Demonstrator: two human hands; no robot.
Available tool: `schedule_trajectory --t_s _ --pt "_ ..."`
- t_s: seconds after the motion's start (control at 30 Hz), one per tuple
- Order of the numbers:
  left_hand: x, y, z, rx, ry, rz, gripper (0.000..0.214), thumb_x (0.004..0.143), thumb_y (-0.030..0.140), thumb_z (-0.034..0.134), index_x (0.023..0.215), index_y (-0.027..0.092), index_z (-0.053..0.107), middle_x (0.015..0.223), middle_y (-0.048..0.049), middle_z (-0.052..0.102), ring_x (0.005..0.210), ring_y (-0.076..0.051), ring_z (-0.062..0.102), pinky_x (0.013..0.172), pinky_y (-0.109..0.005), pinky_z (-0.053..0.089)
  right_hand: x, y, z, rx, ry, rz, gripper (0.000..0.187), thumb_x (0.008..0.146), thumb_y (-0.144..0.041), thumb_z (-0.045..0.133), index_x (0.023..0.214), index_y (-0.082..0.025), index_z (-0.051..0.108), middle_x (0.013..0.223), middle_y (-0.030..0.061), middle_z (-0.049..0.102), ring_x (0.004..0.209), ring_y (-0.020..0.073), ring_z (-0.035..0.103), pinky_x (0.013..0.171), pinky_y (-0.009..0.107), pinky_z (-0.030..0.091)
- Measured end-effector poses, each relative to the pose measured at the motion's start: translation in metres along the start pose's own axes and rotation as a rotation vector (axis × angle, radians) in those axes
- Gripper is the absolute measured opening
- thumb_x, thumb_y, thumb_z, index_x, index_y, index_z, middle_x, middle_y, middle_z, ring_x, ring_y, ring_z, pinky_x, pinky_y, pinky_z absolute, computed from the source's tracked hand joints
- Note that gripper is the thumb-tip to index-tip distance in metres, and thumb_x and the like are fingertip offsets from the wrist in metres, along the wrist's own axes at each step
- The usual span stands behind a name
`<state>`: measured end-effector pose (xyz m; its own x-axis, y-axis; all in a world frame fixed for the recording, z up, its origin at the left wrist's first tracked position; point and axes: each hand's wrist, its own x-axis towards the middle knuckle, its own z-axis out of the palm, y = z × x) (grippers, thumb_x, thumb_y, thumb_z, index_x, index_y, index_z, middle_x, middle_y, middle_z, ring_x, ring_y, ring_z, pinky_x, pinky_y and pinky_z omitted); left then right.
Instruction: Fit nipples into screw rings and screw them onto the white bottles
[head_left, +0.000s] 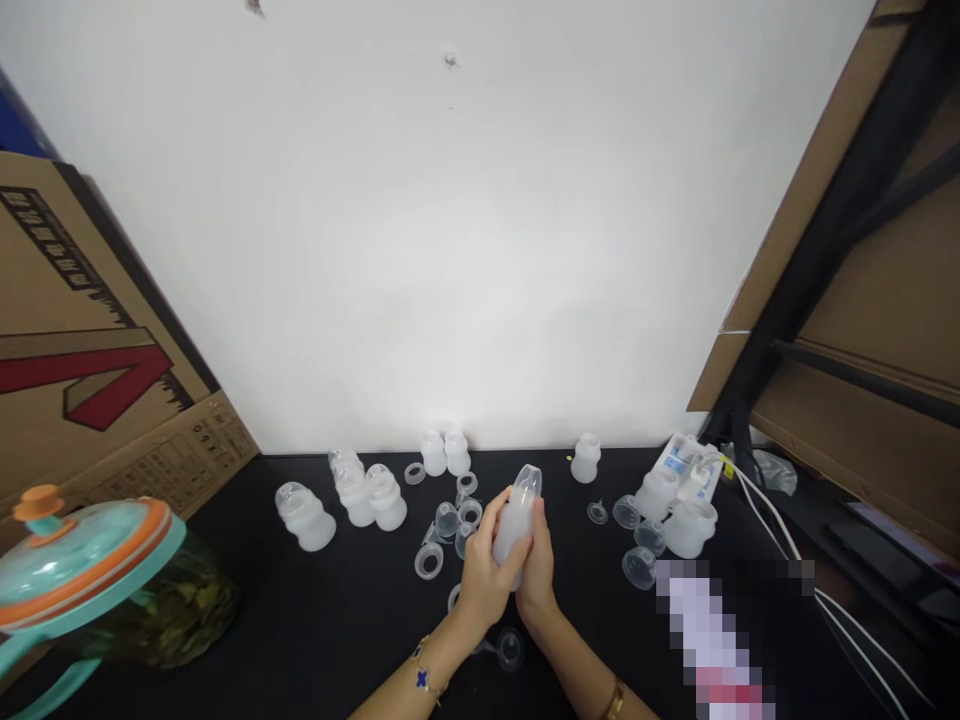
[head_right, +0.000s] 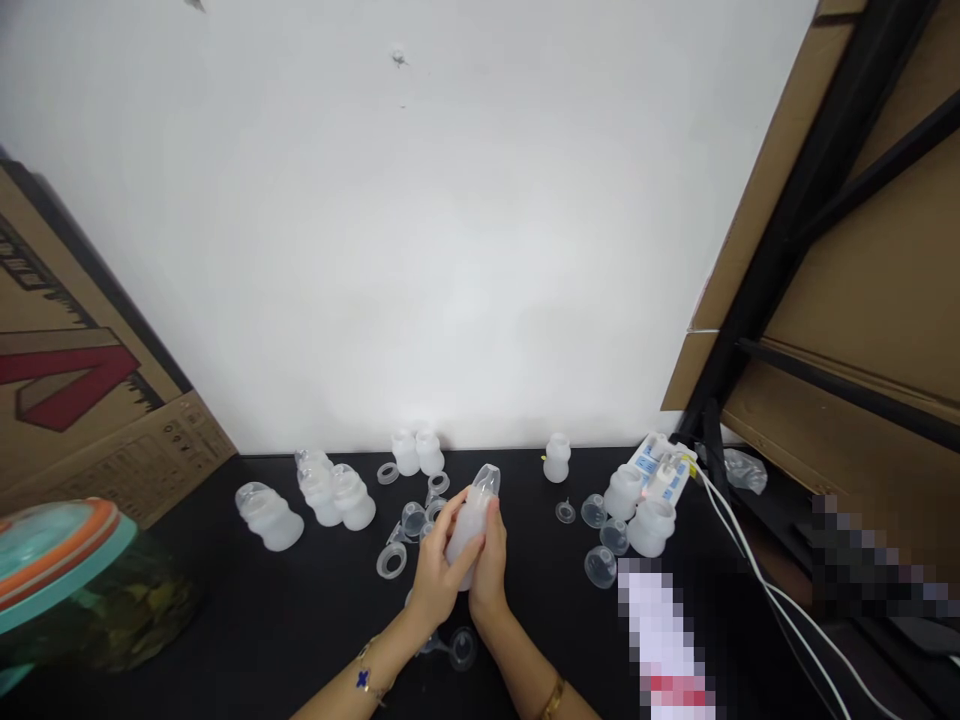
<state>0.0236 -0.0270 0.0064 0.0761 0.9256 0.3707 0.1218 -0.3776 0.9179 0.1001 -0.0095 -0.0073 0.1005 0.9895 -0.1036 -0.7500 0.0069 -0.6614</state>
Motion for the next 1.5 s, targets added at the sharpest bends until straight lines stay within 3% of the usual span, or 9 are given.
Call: schedule_trajectory --t_s 0.7,1.5 --pt "0.0004 0.0013 0.0008 0.018 0.033 -0.002 0.060 0.089 0.036 0.063 0.143 0.017 0.046 0.123 -0.0131 0.068 0.101 -0.026 0.069 0.084 -0.035 0.055 -0.0018 -0.0017 0.0025 -0.035 -0.019 -0.022 0.047 0.080 -0.068 0.063 0.079 -0.022 0.073 0.077 0.0064 0.076 0.088 0.0289 0.072 0.072 0.037 0.057" --pt "0.0000 -0.0026 -0.0002 0.010 0.028 0.012 0.061 0.089 0.036 0.064 0.145 0.019 0.046 0.126 -0.0131 0.067 0.105 -0.028 0.068 0.089 -0.038 0.055 -0.0014 -0.0007 0.0010 -0.028 -0.001 -0.012 0.048 0.077 -0.069 0.066 0.082 -0.022 0.074 0.082 0.0065 0.076 0.088 0.0288 0.072 0.074 0.037 0.057"
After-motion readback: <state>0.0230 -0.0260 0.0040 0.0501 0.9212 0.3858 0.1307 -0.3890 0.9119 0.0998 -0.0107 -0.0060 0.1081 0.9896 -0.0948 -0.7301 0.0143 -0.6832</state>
